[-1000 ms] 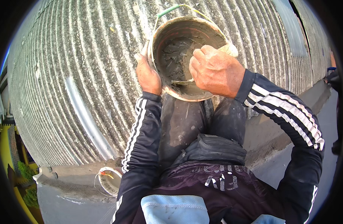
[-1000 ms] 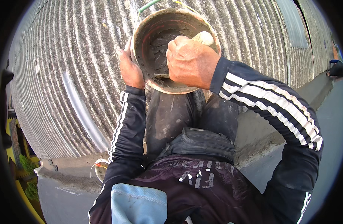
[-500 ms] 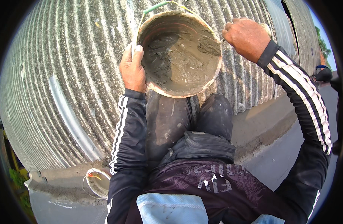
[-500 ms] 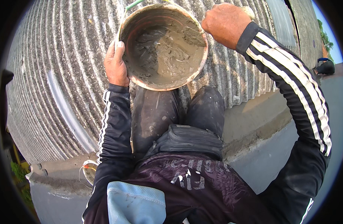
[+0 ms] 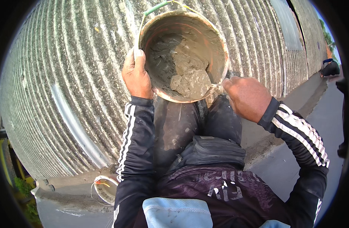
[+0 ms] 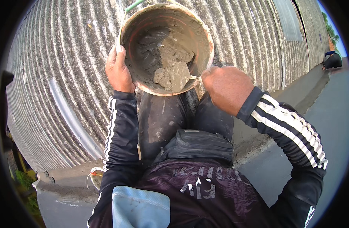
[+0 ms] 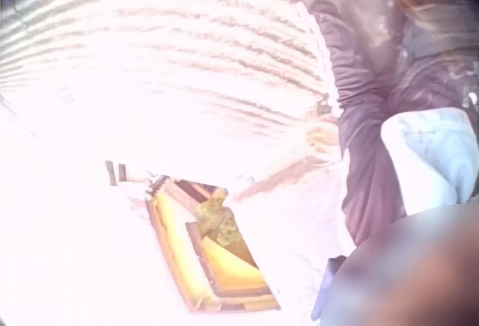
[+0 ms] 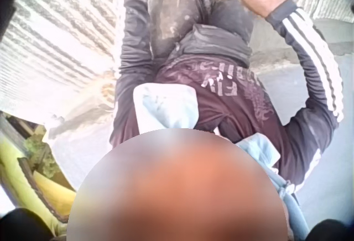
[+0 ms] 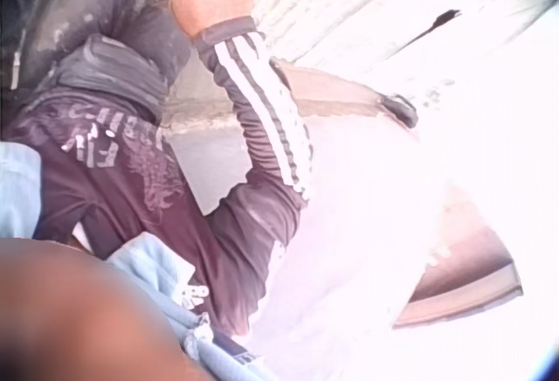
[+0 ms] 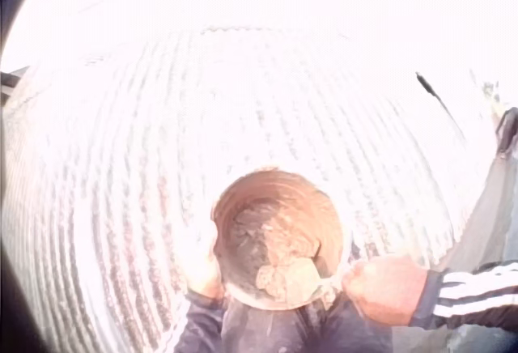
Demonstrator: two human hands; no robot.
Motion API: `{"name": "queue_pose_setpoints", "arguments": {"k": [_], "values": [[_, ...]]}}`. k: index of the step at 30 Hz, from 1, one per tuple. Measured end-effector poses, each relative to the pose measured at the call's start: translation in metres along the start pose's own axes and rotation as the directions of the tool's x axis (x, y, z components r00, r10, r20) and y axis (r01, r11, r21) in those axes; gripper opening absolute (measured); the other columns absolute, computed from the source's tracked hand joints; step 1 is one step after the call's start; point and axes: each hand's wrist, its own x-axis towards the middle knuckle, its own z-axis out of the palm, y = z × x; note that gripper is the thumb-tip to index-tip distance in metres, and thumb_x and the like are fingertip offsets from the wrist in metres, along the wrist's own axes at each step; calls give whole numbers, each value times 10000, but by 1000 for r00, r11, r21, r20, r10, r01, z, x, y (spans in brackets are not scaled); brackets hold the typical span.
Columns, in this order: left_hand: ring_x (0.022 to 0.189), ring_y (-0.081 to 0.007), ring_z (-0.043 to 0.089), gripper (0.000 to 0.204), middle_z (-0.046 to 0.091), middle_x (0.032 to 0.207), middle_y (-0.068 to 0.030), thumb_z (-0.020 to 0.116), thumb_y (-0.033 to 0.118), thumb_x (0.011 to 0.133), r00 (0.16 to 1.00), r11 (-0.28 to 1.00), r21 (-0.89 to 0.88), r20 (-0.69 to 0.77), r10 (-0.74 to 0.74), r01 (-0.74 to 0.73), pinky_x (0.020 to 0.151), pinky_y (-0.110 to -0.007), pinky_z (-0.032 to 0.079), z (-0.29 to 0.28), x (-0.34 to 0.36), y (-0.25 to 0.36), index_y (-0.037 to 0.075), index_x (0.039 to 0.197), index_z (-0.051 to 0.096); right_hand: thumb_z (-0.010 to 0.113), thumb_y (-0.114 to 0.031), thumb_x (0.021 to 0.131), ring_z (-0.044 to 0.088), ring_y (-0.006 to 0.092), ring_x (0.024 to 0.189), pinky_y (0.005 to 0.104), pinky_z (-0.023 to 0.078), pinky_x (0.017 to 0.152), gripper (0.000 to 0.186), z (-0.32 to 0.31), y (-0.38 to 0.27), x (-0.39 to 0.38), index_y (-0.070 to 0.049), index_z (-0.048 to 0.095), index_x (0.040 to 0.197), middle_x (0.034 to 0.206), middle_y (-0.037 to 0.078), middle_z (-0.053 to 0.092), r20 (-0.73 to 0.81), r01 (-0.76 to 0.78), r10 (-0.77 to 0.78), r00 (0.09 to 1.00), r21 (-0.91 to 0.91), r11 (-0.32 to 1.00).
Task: The person scoops cement from a bucket with a trowel and spreads it along the junction between a corrugated roof and a wall. They repeatedly smooth the cement to create a continuous seal along the edge.
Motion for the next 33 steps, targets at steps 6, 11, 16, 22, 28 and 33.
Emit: {"name": "queue_pose_setpoints", "arguments": {"k": [6, 11, 16, 22, 28, 33], "values": [[1269, -246, 591, 499, 619, 1386, -172, 350, 297, 1140, 982, 819, 543, 73, 177, -188, 1112, -356, 430, -10, 1, -5, -72, 1407, 554, 646, -71, 893, 681, 433, 829, 503, 558, 732, 213, 26, -31, 6, 52, 589, 1057, 917, 248, 651, -91, -70, 102, 991, 306, 949], [1304, -274, 571, 776, 575, 1444, -187, 138, 528, 1120, 994, 963, -252, 82, -72, 91, 1141, -384, 423, 3, -4, -2, -84, 1487, 443, 654, -116, 922, 679, 448, 871, 522, 549, 767, 237, 55, -54, -3, 61, 586, 1063, 942, 270, 657, -119, -141, 242, 963, 543, 828], [1302, -257, 572, 818, 568, 1449, -171, 130, 584, 1104, 991, 973, -213, 117, -62, 86, 1145, -378, 423, 2, -2, -2, -65, 1507, 424, 630, -173, 961, 675, 464, 913, 528, 541, 816, 250, 74, -67, 11, 66, 586, 1019, 941, 280, 665, -130, -100, 297, 946, 755, 648], [1246, -230, 583, 792, 589, 1403, -179, 167, 555, 1119, 997, 999, 34, 69, -39, 37, 1123, -344, 413, -7, -4, -5, -93, 1448, 480, 688, -136, 914, 656, 456, 922, 495, 517, 784, 245, 83, -50, -4, 28, 599, 1073, 962, 261, 662, -276, 77, 496, 823, 920, 384], [1308, -289, 542, 759, 541, 1448, -193, 198, 546, 1113, 977, 975, 73, 11, -213, 212, 1143, -421, 418, 10, -13, 8, -65, 1490, 446, 762, -175, 859, 651, 432, 849, 489, 514, 732, 342, 156, 18, -70, -11, 577, 1095, 903, 203, 626, -436, -185, 782, 446, 810, 557], [1367, -313, 488, 804, 474, 1510, -236, 252, 583, 1095, 980, 964, 179, -60, -188, 196, 1164, -455, 390, 16, -14, 11, -94, 1490, 435, 776, -196, 867, 668, 415, 800, 473, 529, 693, 315, 264, 38, -135, -41, 580, 1061, 905, 190, 662, -422, -483, 906, 32, 787, 384]]}}
